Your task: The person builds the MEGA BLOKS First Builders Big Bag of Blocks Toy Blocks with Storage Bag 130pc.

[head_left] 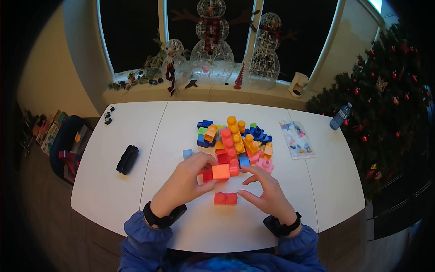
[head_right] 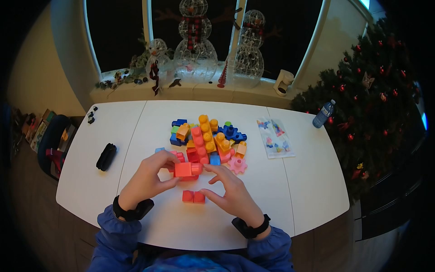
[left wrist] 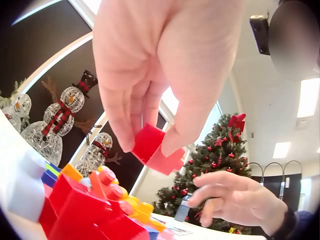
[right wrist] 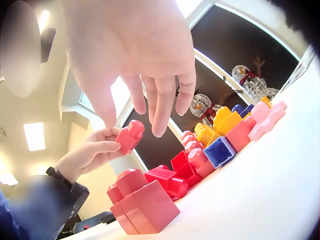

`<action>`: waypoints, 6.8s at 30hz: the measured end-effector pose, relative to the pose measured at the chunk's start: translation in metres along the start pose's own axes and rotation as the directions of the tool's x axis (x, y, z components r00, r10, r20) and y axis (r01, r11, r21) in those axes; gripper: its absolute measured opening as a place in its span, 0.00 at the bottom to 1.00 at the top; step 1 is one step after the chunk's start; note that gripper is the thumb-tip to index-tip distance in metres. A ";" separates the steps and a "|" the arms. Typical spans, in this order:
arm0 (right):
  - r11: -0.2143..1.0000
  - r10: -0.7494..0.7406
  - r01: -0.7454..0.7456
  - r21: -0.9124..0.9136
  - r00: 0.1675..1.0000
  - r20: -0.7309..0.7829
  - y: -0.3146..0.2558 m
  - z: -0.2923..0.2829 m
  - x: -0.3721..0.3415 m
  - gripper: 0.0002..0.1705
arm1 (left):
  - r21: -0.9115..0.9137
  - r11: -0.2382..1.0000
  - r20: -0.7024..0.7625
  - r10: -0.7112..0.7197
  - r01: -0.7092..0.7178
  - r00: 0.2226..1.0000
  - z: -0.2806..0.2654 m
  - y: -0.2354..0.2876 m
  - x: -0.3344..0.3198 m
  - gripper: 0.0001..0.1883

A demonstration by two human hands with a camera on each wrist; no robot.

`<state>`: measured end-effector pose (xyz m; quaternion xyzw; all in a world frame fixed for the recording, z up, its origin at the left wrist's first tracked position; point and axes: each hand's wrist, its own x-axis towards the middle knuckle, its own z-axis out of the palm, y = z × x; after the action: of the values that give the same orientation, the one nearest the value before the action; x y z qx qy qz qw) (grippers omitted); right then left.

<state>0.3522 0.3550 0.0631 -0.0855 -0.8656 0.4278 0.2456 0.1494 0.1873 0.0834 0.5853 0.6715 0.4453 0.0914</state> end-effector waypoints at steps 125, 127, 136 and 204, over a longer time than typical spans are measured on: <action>0.942 0.103 -0.028 -0.336 0.973 0.206 0.021 -0.029 -0.019 0.26 | 0.326 0.944 0.089 -0.075 0.042 0.993 0.037 -0.038 -0.005 0.22; 0.942 0.098 -0.027 -0.335 0.975 0.197 0.020 -0.029 -0.019 0.25 | 0.357 0.932 0.103 -0.101 0.058 0.990 0.039 -0.041 -0.004 0.22; 0.972 0.058 -0.054 -0.228 0.998 0.012 0.003 -0.022 -0.010 0.29 | 0.320 0.947 0.078 0.006 -0.031 0.997 0.025 -0.025 -0.004 0.20; 0.988 -0.067 0.070 -0.138 0.997 0.030 -0.012 -0.018 -0.034 0.14 | 0.282 0.955 -0.079 -0.070 0.089 0.994 0.000 -0.026 0.002 0.19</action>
<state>0.3917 0.3478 0.0700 -0.0671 -0.8987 0.3590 0.2428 0.1305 0.1909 0.0659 0.5493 0.7544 0.3593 0.0011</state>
